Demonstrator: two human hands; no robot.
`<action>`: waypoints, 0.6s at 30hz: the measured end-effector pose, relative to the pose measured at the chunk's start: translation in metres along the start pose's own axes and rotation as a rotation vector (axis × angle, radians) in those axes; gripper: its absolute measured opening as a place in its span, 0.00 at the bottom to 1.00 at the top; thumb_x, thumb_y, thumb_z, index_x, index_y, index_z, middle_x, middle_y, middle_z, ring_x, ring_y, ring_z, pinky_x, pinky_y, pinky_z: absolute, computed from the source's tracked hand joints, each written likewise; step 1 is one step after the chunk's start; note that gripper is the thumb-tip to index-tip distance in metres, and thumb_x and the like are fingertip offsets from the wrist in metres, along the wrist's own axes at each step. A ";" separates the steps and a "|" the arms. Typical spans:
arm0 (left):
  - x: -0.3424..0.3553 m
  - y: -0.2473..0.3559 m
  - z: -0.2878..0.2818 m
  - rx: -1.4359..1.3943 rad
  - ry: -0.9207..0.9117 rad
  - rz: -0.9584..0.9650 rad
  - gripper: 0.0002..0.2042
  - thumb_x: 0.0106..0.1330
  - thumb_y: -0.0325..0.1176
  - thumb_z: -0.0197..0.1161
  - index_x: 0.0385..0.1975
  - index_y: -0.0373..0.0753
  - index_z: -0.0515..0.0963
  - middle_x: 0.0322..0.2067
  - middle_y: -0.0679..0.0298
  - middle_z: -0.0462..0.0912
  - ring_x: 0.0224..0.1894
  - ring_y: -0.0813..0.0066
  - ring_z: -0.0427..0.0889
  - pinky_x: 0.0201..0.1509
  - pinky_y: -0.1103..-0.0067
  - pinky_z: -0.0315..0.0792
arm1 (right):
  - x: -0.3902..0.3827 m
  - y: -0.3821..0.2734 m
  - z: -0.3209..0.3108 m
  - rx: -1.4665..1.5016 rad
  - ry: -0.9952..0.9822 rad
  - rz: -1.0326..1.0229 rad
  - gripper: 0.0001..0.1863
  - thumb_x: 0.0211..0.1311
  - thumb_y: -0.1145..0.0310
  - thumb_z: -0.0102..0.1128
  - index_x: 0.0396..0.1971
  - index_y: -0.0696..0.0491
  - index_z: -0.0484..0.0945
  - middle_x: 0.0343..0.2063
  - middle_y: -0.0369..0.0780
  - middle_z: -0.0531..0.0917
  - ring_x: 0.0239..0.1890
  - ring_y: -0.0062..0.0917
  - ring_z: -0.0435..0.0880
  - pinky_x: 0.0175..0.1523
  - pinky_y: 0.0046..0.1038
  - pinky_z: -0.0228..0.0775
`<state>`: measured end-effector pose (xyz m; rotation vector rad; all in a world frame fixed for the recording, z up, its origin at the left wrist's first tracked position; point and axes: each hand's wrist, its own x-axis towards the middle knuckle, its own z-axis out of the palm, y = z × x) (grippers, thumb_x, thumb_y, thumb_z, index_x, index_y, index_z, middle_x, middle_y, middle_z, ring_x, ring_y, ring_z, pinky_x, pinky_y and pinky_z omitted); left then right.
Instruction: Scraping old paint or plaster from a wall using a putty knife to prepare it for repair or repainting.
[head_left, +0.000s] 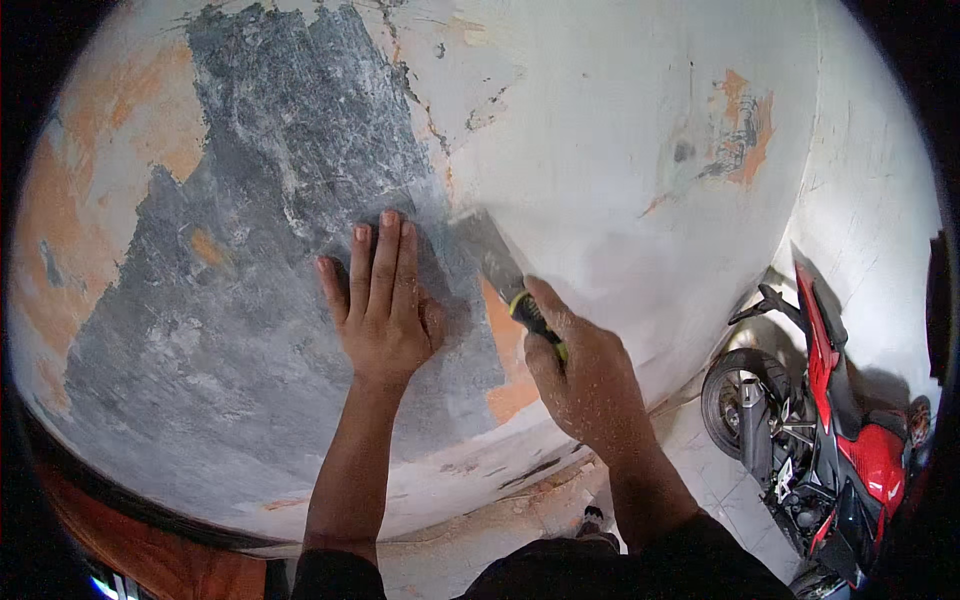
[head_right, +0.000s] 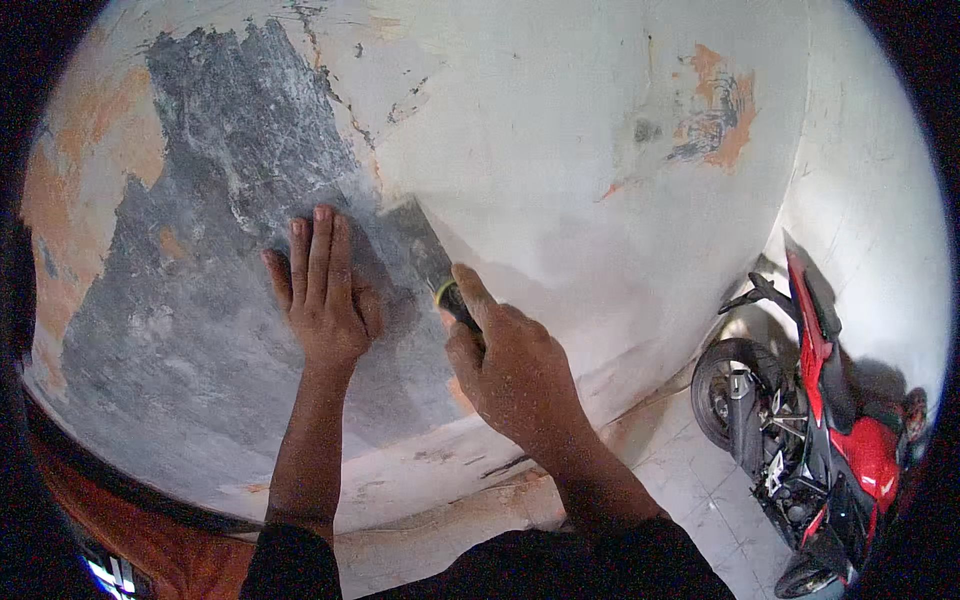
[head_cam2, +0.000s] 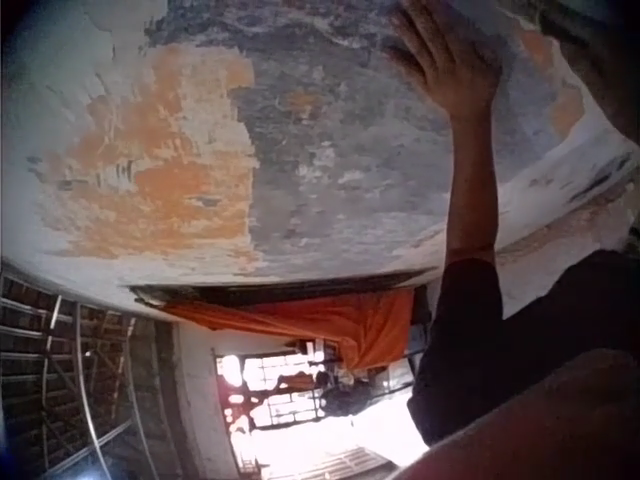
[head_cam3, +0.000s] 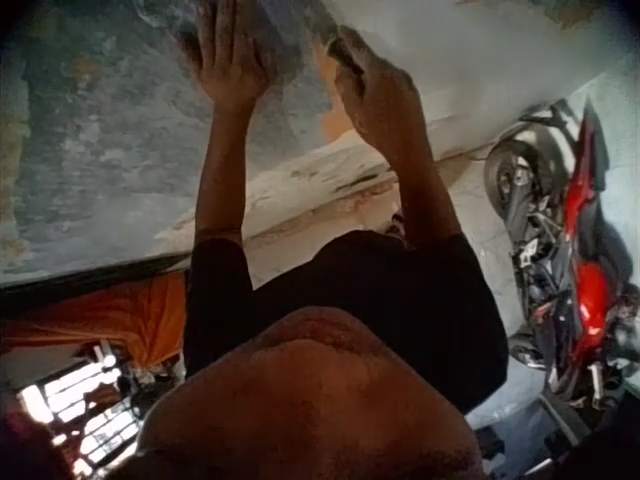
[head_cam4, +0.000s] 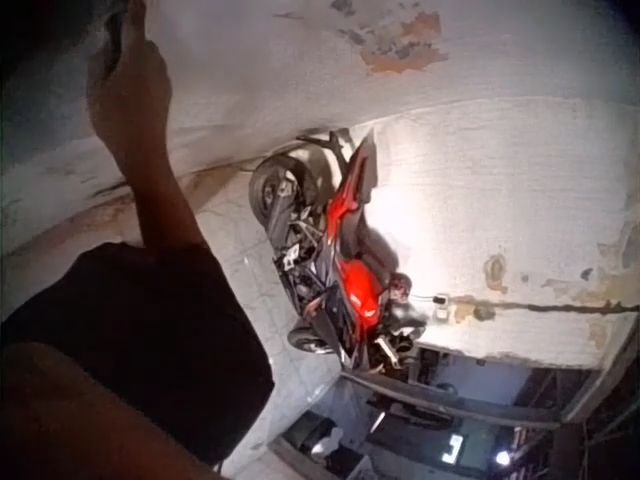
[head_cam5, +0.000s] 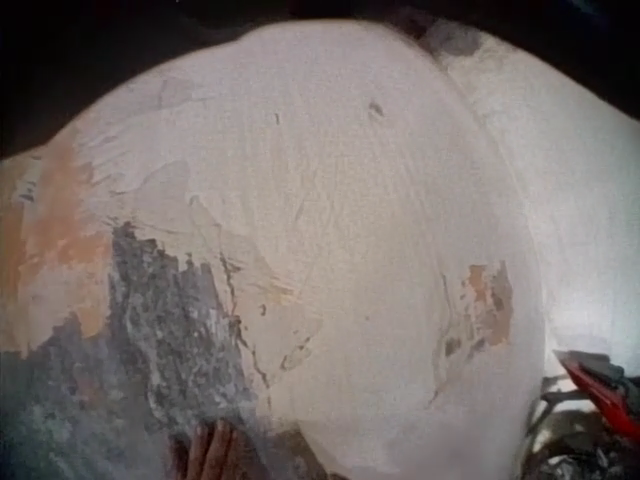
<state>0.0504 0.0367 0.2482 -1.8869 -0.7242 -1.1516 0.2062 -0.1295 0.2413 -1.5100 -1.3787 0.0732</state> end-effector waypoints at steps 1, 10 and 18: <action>0.001 0.000 -0.002 0.000 0.005 0.001 0.27 0.65 0.35 0.39 0.65 0.41 0.69 0.69 0.64 0.65 0.73 0.63 0.58 0.76 0.54 0.37 | -0.006 0.005 0.003 -0.001 0.004 -0.004 0.26 0.63 0.72 0.54 0.63 0.58 0.68 0.31 0.56 0.82 0.29 0.41 0.83 0.41 0.32 0.74; 0.001 0.002 -0.003 -0.015 -0.007 -0.010 0.27 0.65 0.36 0.40 0.64 0.41 0.70 0.68 0.64 0.66 0.73 0.63 0.58 0.76 0.54 0.36 | 0.005 0.016 0.008 0.220 -0.097 0.087 0.26 0.64 0.73 0.53 0.63 0.59 0.68 0.29 0.50 0.81 0.28 0.27 0.79 0.40 0.28 0.73; 0.004 0.003 -0.004 -0.039 -0.033 -0.005 0.26 0.67 0.36 0.41 0.65 0.38 0.68 0.69 0.60 0.64 0.73 0.59 0.57 0.76 0.54 0.35 | 0.029 0.000 0.003 0.171 0.021 0.011 0.28 0.64 0.69 0.56 0.64 0.58 0.67 0.30 0.56 0.81 0.32 0.44 0.84 0.40 0.39 0.75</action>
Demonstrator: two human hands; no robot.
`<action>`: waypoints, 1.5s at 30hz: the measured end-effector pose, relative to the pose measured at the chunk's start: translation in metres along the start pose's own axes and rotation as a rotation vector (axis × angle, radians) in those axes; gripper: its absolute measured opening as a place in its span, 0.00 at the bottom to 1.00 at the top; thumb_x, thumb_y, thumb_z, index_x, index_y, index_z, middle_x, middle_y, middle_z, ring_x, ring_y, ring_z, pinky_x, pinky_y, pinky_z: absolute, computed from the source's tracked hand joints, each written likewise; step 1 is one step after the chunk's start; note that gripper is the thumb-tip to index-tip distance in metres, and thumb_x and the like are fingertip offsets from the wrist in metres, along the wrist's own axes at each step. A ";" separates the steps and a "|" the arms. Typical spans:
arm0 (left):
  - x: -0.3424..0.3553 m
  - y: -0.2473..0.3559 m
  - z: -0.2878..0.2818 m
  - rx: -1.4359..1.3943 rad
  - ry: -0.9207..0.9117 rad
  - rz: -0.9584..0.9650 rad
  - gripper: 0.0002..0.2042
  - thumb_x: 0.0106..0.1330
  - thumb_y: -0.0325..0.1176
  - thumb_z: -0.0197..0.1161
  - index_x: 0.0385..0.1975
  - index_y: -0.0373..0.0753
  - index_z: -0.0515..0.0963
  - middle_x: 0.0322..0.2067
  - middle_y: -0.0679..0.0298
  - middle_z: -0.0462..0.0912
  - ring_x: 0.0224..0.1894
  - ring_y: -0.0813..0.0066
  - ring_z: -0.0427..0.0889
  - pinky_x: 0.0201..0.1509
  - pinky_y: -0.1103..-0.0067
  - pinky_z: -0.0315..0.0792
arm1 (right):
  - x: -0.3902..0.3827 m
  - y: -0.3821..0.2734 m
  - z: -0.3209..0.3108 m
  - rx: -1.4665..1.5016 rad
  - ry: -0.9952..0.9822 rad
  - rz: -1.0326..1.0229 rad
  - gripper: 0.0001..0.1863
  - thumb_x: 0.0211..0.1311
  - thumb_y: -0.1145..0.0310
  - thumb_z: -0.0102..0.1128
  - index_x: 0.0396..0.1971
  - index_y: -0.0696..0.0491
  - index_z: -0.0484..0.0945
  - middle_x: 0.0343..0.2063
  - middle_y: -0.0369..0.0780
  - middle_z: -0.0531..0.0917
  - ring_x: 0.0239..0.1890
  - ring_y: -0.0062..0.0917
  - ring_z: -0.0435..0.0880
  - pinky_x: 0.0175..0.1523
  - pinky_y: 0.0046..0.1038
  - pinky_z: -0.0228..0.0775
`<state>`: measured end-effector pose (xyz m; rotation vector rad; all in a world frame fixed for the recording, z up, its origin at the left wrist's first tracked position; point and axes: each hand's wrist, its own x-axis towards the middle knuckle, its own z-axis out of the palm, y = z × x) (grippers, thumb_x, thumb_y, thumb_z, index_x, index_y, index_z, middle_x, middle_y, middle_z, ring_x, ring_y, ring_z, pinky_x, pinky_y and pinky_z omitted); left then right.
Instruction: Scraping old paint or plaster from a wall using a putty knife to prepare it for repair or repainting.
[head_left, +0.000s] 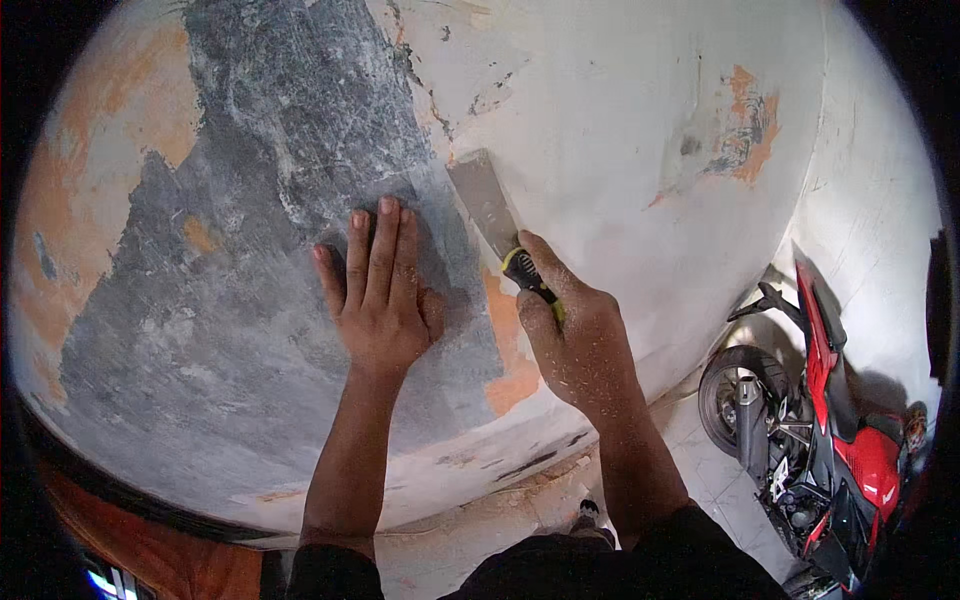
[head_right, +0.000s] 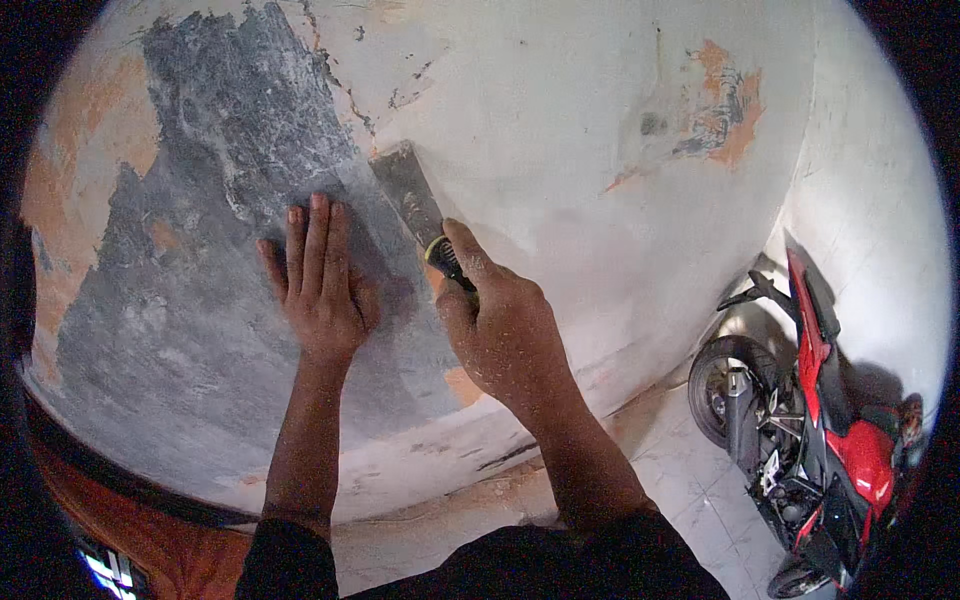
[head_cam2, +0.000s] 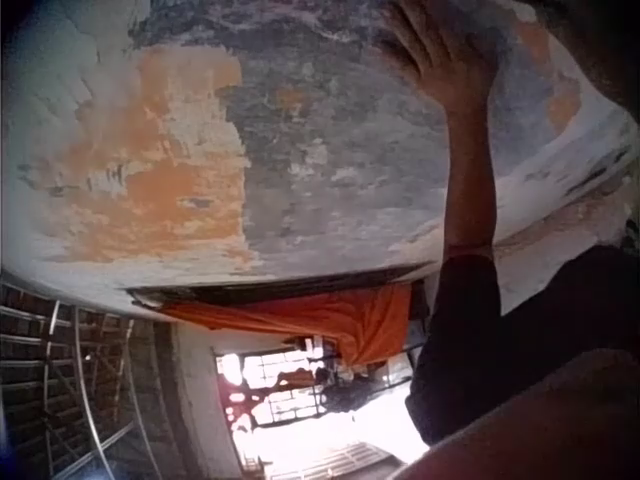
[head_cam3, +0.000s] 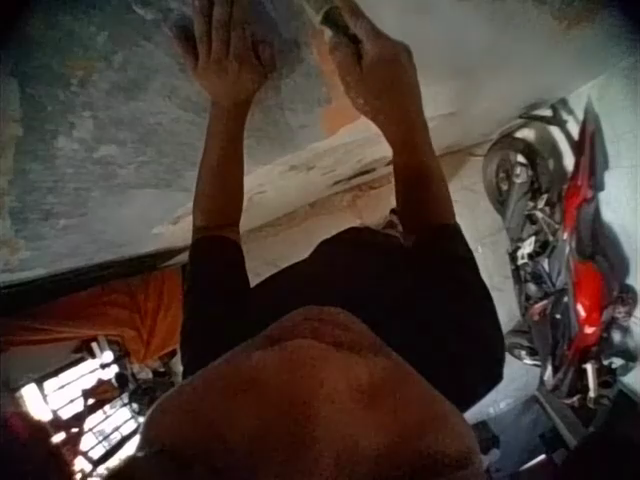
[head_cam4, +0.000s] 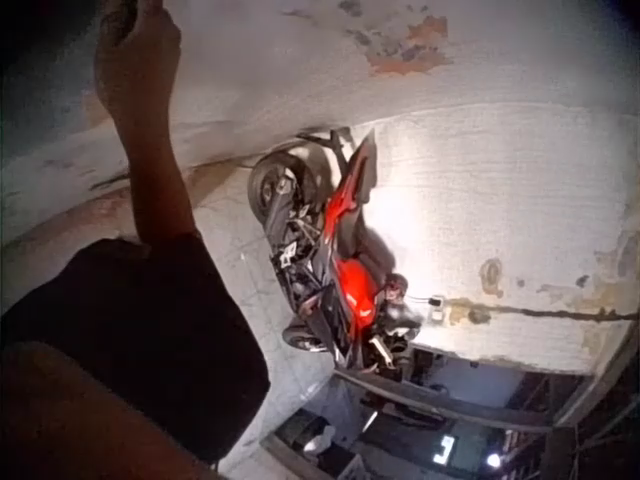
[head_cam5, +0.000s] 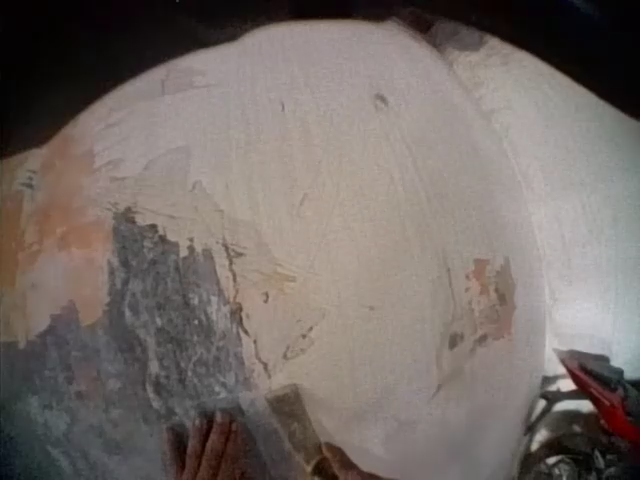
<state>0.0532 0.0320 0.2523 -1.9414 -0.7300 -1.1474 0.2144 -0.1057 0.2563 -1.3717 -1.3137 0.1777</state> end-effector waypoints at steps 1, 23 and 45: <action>-0.001 0.000 0.001 0.001 0.003 -0.003 0.26 0.67 0.36 0.41 0.65 0.38 0.68 0.69 0.60 0.64 0.73 0.59 0.57 0.76 0.54 0.35 | -0.004 0.005 -0.001 -0.024 0.009 -0.020 0.29 0.65 0.68 0.56 0.65 0.57 0.65 0.32 0.56 0.82 0.33 0.45 0.84 0.41 0.39 0.75; -0.005 -0.005 0.008 0.029 0.057 -0.016 0.25 0.68 0.37 0.40 0.64 0.39 0.70 0.68 0.60 0.66 0.72 0.59 0.58 0.76 0.54 0.37 | -0.037 0.008 0.007 -0.282 0.019 -0.107 0.32 0.63 0.65 0.57 0.67 0.53 0.62 0.27 0.47 0.78 0.26 0.39 0.83 0.31 0.38 0.79; 0.001 0.008 0.004 0.015 0.052 -0.034 0.26 0.65 0.35 0.40 0.61 0.37 0.72 0.66 0.60 0.68 0.72 0.59 0.60 0.76 0.53 0.37 | -0.009 0.011 0.018 -0.423 0.328 -0.283 0.26 0.57 0.73 0.64 0.59 0.50 0.74 0.40 0.45 0.81 0.33 0.35 0.85 0.33 0.30 0.79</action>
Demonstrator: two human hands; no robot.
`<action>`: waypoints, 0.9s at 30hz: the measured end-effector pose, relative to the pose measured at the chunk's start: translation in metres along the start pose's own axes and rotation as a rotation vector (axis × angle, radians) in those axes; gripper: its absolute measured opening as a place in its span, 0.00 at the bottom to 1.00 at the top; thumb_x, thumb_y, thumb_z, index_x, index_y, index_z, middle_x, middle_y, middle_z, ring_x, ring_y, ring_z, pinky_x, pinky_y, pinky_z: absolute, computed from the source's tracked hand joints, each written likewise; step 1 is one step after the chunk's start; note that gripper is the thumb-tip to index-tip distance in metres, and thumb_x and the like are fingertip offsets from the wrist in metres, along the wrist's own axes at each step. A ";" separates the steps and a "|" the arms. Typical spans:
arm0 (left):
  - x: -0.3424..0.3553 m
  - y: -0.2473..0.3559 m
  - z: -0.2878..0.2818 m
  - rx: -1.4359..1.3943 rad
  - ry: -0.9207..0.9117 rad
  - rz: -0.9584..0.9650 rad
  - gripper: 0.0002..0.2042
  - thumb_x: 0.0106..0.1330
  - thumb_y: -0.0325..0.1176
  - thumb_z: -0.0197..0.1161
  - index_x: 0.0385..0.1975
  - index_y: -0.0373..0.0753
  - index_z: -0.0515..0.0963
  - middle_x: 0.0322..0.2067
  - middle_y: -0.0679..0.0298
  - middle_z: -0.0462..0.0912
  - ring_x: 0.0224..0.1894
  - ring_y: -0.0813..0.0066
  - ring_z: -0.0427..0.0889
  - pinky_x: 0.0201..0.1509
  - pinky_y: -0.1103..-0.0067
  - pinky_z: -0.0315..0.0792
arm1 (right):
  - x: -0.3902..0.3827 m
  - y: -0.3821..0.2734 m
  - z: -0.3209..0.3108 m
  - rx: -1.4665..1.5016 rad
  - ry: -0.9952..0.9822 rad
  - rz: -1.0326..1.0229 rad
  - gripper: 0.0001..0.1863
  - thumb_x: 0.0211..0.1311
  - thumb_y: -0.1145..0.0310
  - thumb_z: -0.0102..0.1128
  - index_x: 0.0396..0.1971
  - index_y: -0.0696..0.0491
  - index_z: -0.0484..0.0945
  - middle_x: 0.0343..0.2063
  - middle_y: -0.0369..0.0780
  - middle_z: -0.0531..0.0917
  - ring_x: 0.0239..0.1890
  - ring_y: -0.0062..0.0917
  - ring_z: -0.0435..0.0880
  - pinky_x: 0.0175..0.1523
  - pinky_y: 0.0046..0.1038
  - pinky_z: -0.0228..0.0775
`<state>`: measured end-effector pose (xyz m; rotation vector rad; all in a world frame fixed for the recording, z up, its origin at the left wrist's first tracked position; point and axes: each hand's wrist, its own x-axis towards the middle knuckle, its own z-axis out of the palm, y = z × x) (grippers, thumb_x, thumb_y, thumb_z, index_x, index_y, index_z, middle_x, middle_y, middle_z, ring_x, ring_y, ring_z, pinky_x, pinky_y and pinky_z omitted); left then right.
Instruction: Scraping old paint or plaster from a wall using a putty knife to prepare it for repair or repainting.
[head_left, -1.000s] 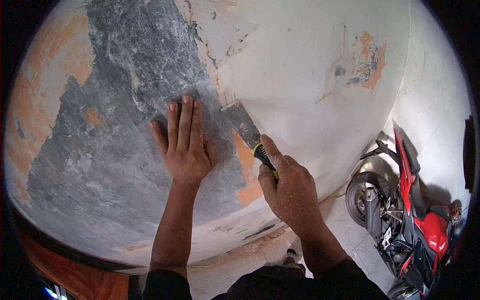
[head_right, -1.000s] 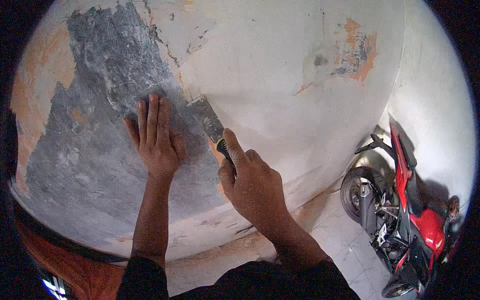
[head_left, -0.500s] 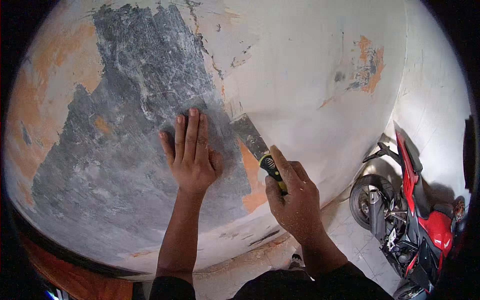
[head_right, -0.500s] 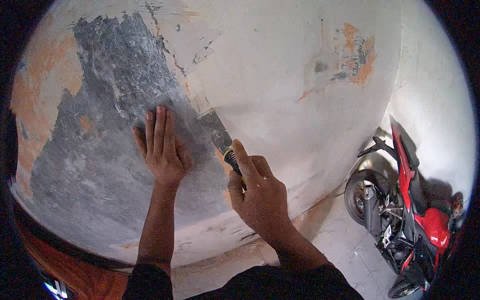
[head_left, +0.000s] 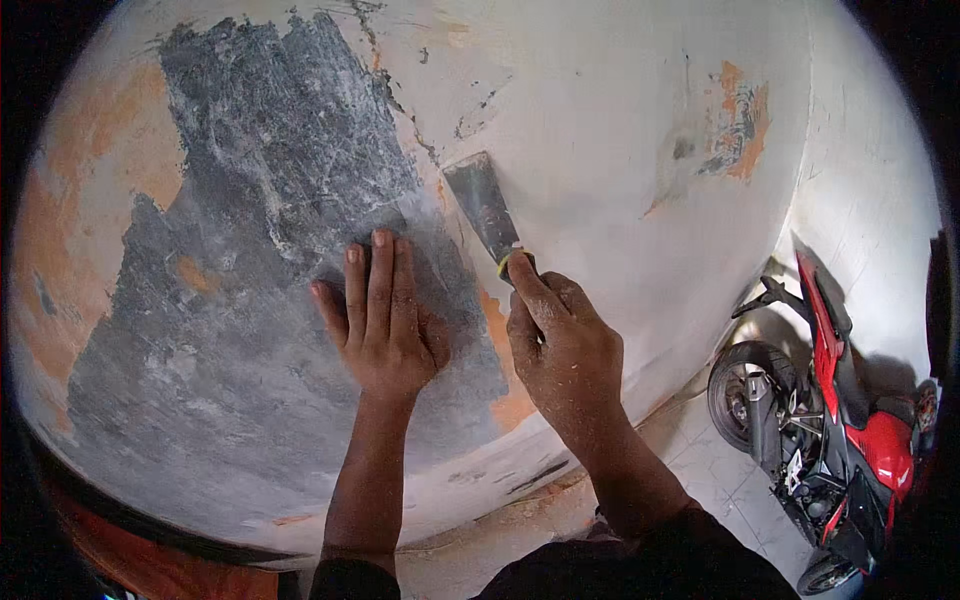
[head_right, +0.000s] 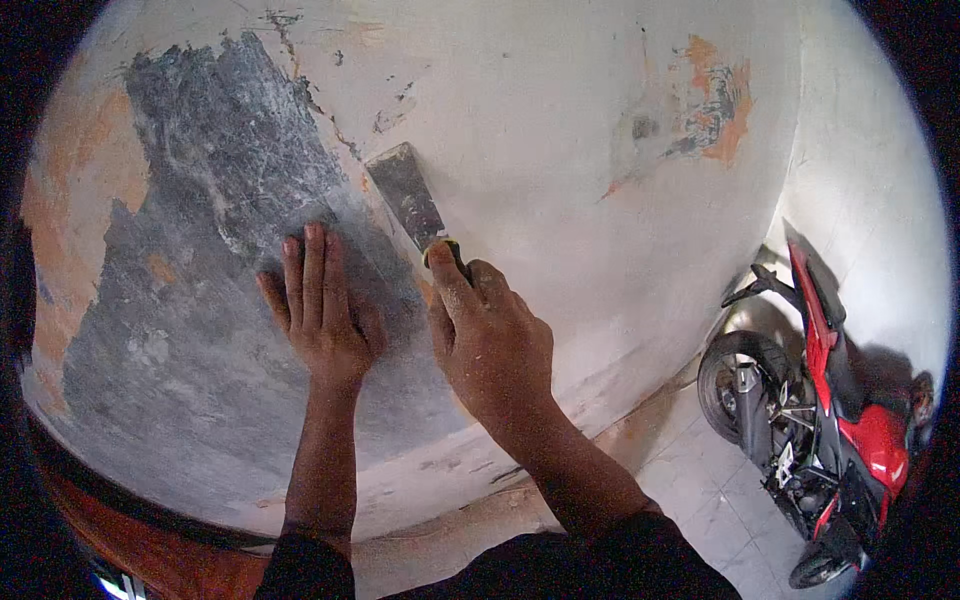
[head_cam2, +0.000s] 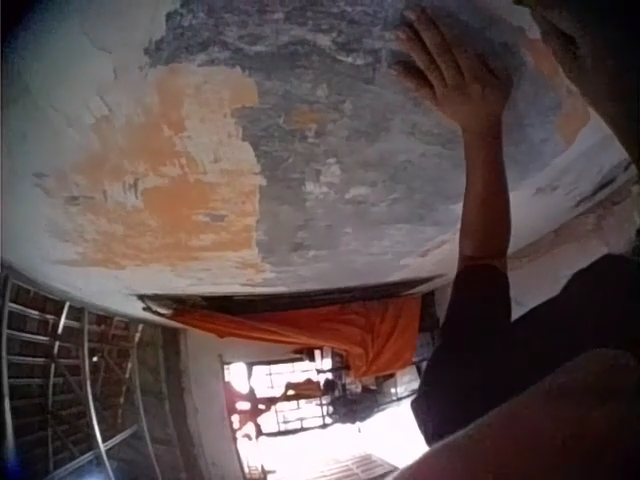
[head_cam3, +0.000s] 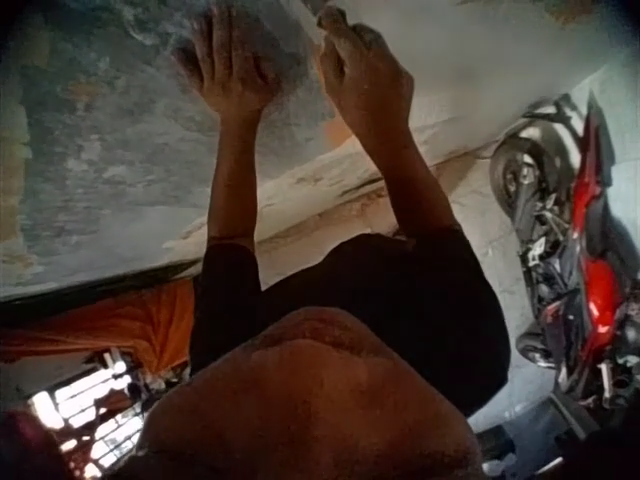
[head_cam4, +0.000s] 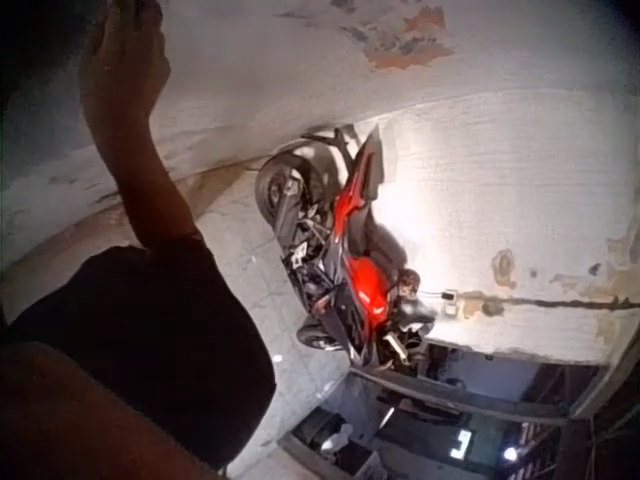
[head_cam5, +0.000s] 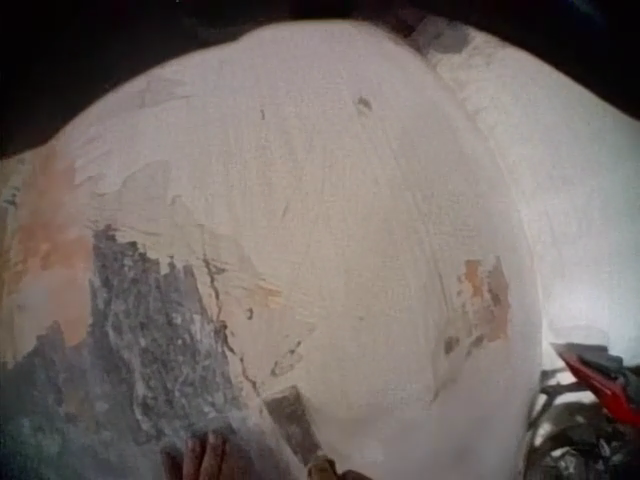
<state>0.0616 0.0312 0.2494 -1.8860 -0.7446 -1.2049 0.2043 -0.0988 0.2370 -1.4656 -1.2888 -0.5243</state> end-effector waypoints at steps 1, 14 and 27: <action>-0.003 -0.004 0.001 0.007 -0.003 0.004 0.26 0.65 0.35 0.40 0.61 0.37 0.72 0.66 0.60 0.68 0.72 0.59 0.60 0.76 0.53 0.37 | 0.003 -0.006 -0.001 0.015 -0.027 0.001 0.28 0.57 0.72 0.64 0.60 0.50 0.73 0.39 0.45 0.81 0.33 0.35 0.85 0.33 0.30 0.79; -0.007 -0.011 0.001 0.000 0.003 0.021 0.25 0.67 0.35 0.42 0.63 0.38 0.71 0.67 0.62 0.67 0.72 0.60 0.60 0.76 0.54 0.37 | -0.028 -0.012 -0.015 0.113 -0.090 0.087 0.19 0.61 0.77 0.61 0.53 0.52 0.79 0.35 0.46 0.83 0.32 0.32 0.85 0.34 0.30 0.78; -0.008 -0.011 0.003 -0.040 0.018 0.052 0.25 0.66 0.35 0.42 0.63 0.37 0.70 0.67 0.58 0.66 0.72 0.56 0.58 0.76 0.53 0.36 | -0.036 0.000 0.006 0.233 -0.062 0.118 0.19 0.62 0.78 0.61 0.54 0.55 0.78 0.37 0.48 0.84 0.35 0.31 0.86 0.37 0.29 0.78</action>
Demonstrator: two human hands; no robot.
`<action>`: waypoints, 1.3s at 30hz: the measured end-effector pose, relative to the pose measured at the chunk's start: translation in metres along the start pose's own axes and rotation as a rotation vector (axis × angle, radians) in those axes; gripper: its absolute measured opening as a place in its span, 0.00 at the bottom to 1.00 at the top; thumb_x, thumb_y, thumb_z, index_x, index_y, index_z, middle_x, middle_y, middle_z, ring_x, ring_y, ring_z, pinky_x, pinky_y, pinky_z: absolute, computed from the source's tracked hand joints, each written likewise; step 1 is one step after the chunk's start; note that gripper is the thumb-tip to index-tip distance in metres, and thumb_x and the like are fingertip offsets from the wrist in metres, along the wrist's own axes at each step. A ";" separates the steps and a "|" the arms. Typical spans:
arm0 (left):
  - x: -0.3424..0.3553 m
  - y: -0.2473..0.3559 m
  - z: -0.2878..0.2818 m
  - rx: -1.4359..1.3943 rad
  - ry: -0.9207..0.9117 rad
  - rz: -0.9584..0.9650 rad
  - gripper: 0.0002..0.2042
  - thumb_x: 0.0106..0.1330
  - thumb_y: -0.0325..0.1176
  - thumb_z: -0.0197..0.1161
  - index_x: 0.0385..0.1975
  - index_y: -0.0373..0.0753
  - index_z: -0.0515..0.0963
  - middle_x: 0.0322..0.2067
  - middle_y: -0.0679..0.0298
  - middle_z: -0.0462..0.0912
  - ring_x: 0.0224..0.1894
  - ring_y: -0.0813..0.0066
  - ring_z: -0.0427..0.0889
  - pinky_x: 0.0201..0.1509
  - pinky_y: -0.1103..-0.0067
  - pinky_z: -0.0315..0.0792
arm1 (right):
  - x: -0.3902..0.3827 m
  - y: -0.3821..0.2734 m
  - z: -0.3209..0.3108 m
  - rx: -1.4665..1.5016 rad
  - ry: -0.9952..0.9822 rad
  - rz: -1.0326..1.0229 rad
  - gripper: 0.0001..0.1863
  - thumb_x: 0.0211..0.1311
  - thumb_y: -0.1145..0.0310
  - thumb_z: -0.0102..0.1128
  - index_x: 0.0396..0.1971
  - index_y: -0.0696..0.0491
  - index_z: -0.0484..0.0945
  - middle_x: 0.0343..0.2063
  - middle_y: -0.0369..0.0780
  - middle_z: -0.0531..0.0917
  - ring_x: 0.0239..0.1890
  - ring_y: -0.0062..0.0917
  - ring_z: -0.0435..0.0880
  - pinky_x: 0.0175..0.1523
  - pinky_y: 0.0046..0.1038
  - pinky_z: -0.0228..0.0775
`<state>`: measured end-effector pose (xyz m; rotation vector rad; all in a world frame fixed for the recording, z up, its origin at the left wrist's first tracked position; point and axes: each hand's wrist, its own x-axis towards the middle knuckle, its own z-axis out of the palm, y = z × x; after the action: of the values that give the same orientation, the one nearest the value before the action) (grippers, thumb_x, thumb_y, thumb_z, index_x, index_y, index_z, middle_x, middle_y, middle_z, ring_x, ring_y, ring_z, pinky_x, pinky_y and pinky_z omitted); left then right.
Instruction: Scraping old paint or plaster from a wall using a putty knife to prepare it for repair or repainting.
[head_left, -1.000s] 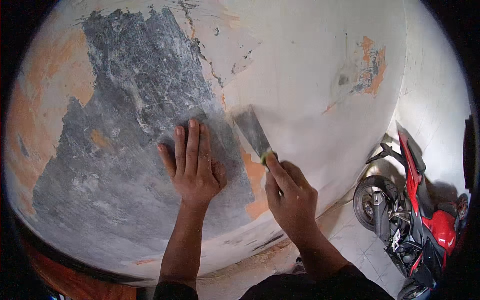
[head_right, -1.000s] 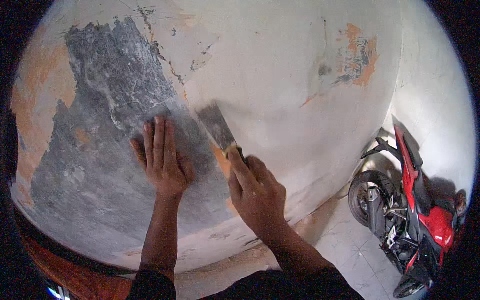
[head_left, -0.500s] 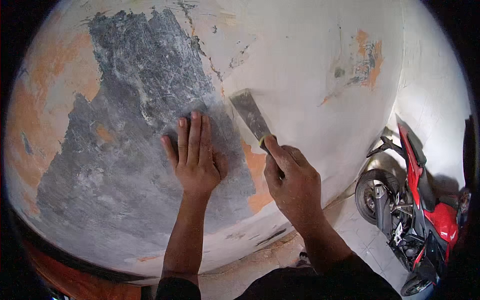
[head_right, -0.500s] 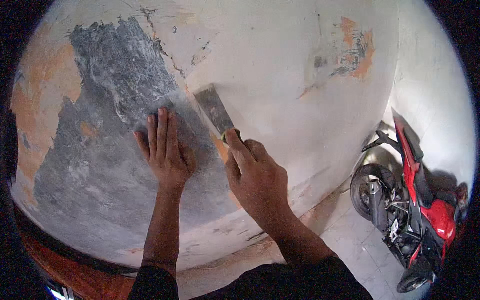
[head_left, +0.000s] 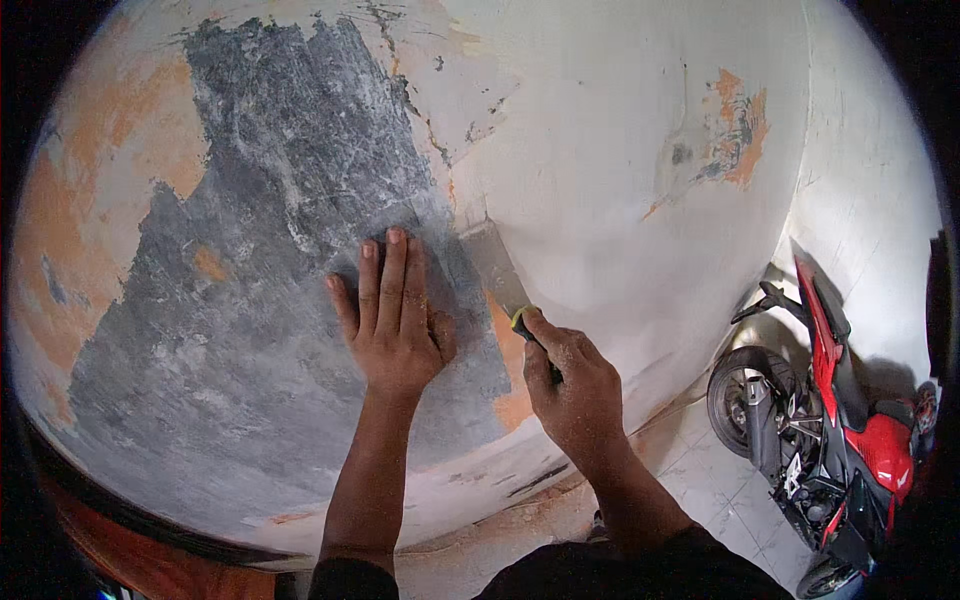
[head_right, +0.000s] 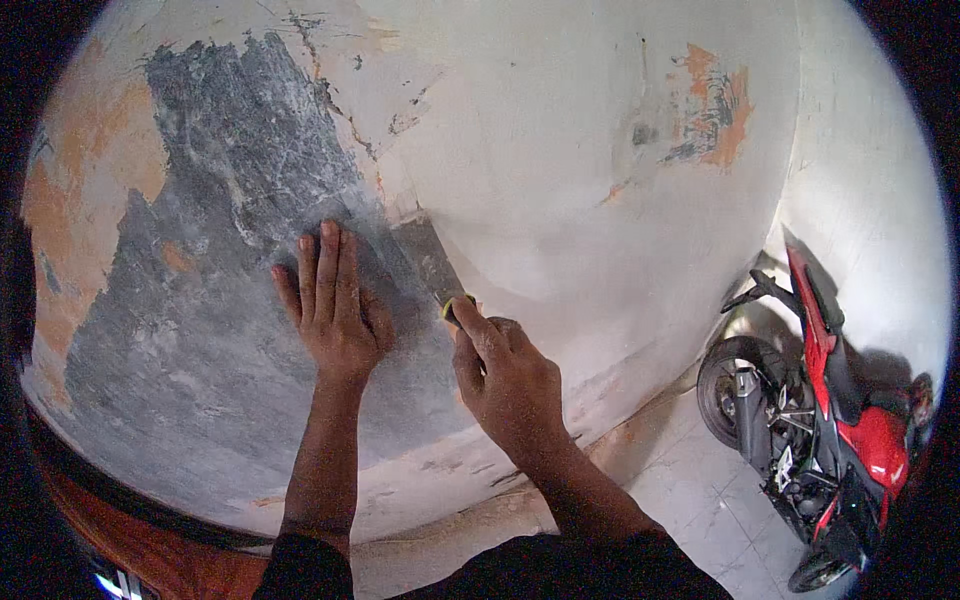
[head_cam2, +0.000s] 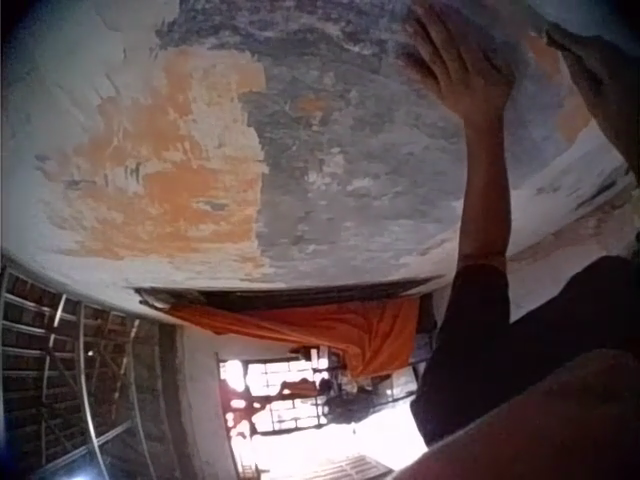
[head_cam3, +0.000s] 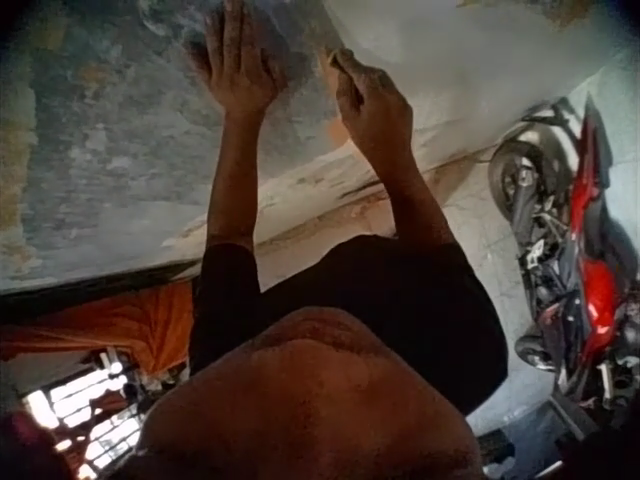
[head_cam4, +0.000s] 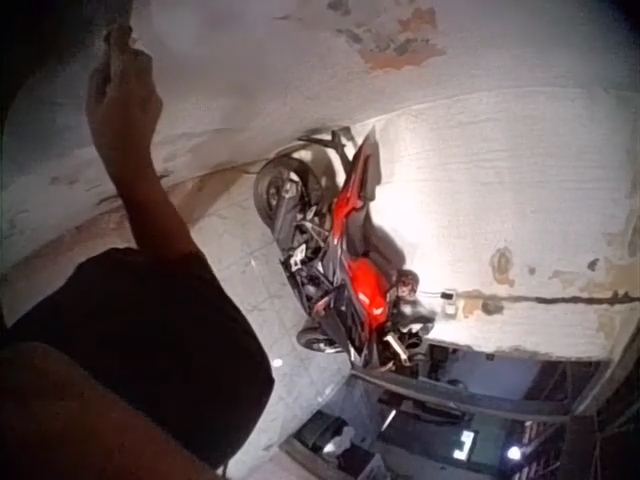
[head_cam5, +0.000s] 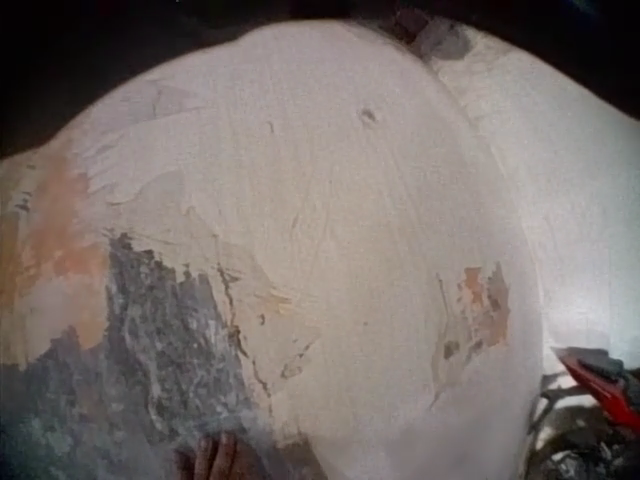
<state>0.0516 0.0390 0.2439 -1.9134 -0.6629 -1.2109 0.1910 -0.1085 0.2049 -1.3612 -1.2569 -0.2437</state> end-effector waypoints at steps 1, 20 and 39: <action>0.000 0.001 0.000 -0.006 -0.003 -0.001 0.25 0.66 0.35 0.42 0.63 0.37 0.70 0.67 0.58 0.66 0.72 0.56 0.58 0.76 0.53 0.36 | 0.003 0.003 0.001 -0.023 0.004 -0.037 0.18 0.63 0.78 0.60 0.54 0.55 0.78 0.37 0.48 0.84 0.35 0.31 0.86 0.37 0.29 0.78; 0.002 0.001 0.001 0.025 0.000 -0.031 0.26 0.66 0.37 0.40 0.63 0.38 0.71 0.67 0.60 0.68 0.72 0.61 0.59 0.76 0.53 0.36 | 0.001 0.010 -0.015 -0.090 -0.024 -0.050 0.21 0.61 0.70 0.62 0.56 0.50 0.77 0.31 0.42 0.83 0.28 0.30 0.84 0.30 0.30 0.79; -0.002 0.007 0.001 0.008 -0.016 -0.045 0.26 0.69 0.41 0.44 0.66 0.37 0.67 0.69 0.58 0.63 0.73 0.56 0.56 0.75 0.53 0.34 | 0.006 0.000 -0.026 -0.203 -0.059 -0.028 0.20 0.61 0.71 0.61 0.55 0.49 0.77 0.30 0.42 0.82 0.27 0.32 0.84 0.30 0.32 0.78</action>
<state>0.0565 0.0356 0.2392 -1.9129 -0.7219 -1.2200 0.2067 -0.1267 0.2165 -1.5343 -1.3283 -0.3610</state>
